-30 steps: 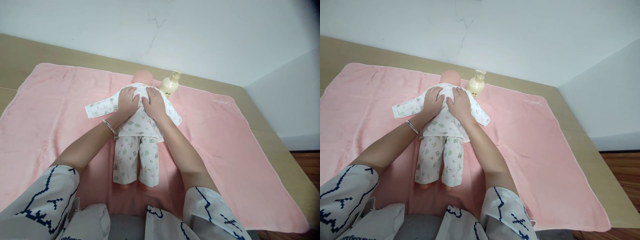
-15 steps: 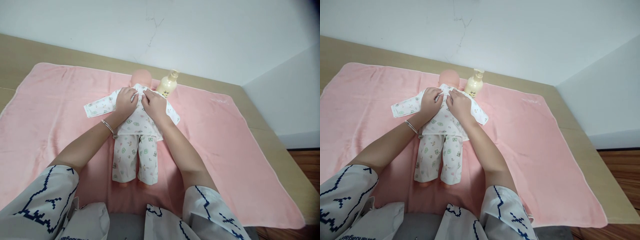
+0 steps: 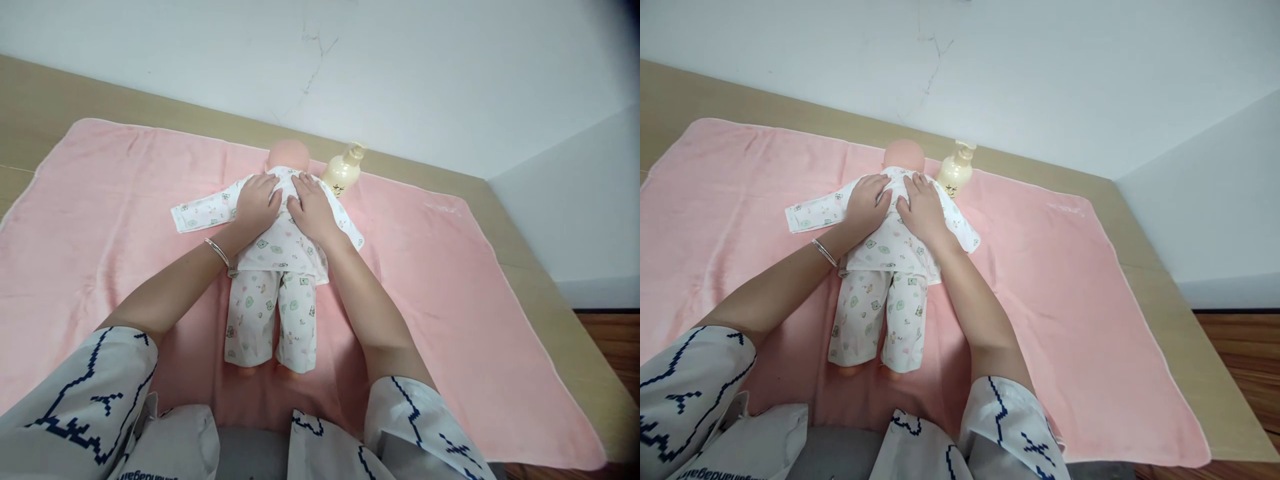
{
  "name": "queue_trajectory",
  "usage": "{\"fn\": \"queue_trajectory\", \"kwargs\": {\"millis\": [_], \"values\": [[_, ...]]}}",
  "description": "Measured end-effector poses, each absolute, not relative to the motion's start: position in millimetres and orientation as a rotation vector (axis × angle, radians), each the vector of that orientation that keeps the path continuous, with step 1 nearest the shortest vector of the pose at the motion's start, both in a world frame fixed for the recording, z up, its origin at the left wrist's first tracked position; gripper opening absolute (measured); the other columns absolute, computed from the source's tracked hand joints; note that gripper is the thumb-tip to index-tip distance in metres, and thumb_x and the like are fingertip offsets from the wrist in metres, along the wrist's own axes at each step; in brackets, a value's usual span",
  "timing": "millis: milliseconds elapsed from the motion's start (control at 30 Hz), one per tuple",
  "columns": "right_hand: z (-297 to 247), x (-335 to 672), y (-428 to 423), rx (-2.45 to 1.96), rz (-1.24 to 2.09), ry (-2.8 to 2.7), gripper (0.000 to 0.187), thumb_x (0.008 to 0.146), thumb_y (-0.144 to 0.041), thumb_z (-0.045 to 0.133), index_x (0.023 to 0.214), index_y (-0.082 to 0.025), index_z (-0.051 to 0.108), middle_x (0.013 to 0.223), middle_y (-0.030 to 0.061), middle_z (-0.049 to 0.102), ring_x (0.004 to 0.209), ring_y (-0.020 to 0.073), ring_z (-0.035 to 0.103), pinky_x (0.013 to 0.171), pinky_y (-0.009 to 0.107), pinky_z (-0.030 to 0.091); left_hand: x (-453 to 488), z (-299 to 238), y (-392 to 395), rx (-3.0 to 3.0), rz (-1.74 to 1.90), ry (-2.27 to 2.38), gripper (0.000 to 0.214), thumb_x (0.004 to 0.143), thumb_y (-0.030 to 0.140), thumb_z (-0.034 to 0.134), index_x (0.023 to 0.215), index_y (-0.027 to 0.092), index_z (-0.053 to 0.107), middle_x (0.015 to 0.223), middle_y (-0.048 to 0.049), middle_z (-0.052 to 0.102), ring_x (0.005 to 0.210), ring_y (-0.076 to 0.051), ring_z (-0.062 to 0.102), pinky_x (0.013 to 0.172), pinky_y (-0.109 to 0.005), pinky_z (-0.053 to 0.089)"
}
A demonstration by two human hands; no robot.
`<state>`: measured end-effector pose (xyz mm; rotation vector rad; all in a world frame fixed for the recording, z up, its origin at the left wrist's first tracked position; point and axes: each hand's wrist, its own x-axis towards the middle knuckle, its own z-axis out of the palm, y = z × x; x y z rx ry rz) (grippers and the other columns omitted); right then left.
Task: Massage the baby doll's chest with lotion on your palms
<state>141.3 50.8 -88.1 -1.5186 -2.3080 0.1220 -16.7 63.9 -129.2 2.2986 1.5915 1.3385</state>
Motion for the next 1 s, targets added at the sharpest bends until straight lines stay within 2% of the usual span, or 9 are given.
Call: {"fn": "queue_trajectory", "kwargs": {"millis": [133,233,333,467,533,633,833,900,1000], "values": [[-82.9,127.9,32.7,-1.601,0.0,-2.188,0.045,0.097,-0.028,0.036,0.131,-0.008,0.058,0.141,0.0195,0.057,0.135,0.0301,0.05,0.11,0.045,0.043,-15.3,-126.3,54.0,2.308,1.429,1.586,0.03,0.096,0.029,0.041,0.095,0.019,0.069,0.108,-0.0092,0.074,0.112,-0.024,0.064,0.103,-0.045,0.049],[-82.0,122.7,25.8,-1.656,-0.05,-2.119,0.041,0.097,-0.028,0.035,0.119,-0.009,0.064,0.132,0.0197,0.064,0.127,0.0314,0.057,0.103,0.045,0.048,-13.6,-126.3,50.3,2.26,1.499,1.663,0.028,0.095,0.028,0.043,0.091,0.019,0.069,0.102,-0.0088,0.075,0.106,-0.024,0.065,0.099,-0.043,0.051],[-84.8,126.1,31.1,-1.632,0.032,-2.117,0.043,0.096,-0.03,0.039,0.127,-0.008,0.058,0.138,0.0194,0.06,0.133,0.0314,0.052,0.109,0.047,0.043,-12.4,-128.0,53.1,2.224,1.501,1.758,0.025,0.09,0.028,0.048,0.099,0.017,0.069,0.108,-0.0092,0.073,0.107,-0.025,0.064,0.099,-0.043,0.051],[-92.8,133.5,45.3,-1.64,0.181,-2.107,0.062,0.094,-0.036,0.041,0.145,-0.001,0.038,0.154,0.0232,0.039,0.148,0.0335,0.03,0.12,0.053,0.029,-12.8,-131.4,62.9,2.234,1.376,1.755,0.034,0.087,0.026,0.05,0.116,0.014,0.064,0.12,-0.0129,0.069,0.116,-0.027,0.06,0.107,-0.046,0.047],[-96.0,135.2,49.4,-1.649,0.201,-2.093,0.063,0.094,-0.037,0.041,0.146,-0.002,0.036,0.156,0.0232,0.035,0.149,0.0336,0.026,0.121,0.056,0.025,-13.8,-132.1,66.0,2.252,1.355,1.714,0.036,0.087,0.026,0.049,0.118,0.014,0.063,0.123,-0.013,0.067,0.119,-0.027,0.058,0.109,-0.047,0.045],[-97.0,135.1,48.3,-1.612,0.172,-2.102,0.057,0.093,-0.036,0.04,0.141,-0.004,0.045,0.153,0.0223,0.041,0.147,0.0336,0.032,0.12,0.056,0.027,-15.4,-130.0,64.3,2.256,1.364,1.649,0.033,0.089,0.027,0.047,0.115,0.016,0.065,0.125,-0.0111,0.067,0.121,-0.026,0.058,0.111,-0.046,0.044],[-92.3,126.2,31.0,-1.572,-0.034,-2.071,0.043,0.095,-0.029,0.037,0.12,-0.007,0.063,0.133,0.0215,0.062,0.132,0.0337,0.052,0.11,0.051,0.042,-14.0,-123.2,52.1,2.243,1.38,1.638,0.028,0.09,0.026,0.045,0.101,0.017,0.069,0.115,-0.0102,0.072,0.117,-0.025,0.061,0.108,-0.046,0.046],[-91.7,124.5,29.3,-1.605,-0.052,-2.065,0.043,0.096,-0.028,0.035,0.119,-0.004,0.063,0.132,0.023,0.062,0.133,0.0338,0.051,0.11,0.049,0.042,-12.7,-123.4,51.6,2.214,1.389,1.687,0.028,0.09,0.026,0.046,0.101,0.017,0.07,0.116,-0.0106,0.072,0.117,-0.025,0.06,0.108,-0.045,0.046],[-92.8,127.8,35.3,-1.614,-0.002,-2.127,0.05,0.096,-0.029,0.036,0.131,0.001,0.054,0.142,0.025,0.053,0.14,0.0339,0.043,0.117,0.049,0.035,-11.7,-125.2,55.6,2.183,1.366,1.75,0.031,0.087,0.025,0.047,0.108,0.014,0.068,0.121,-0.0135,0.069,0.119,-0.028,0.059,0.109,-0.046,0.044]]}}
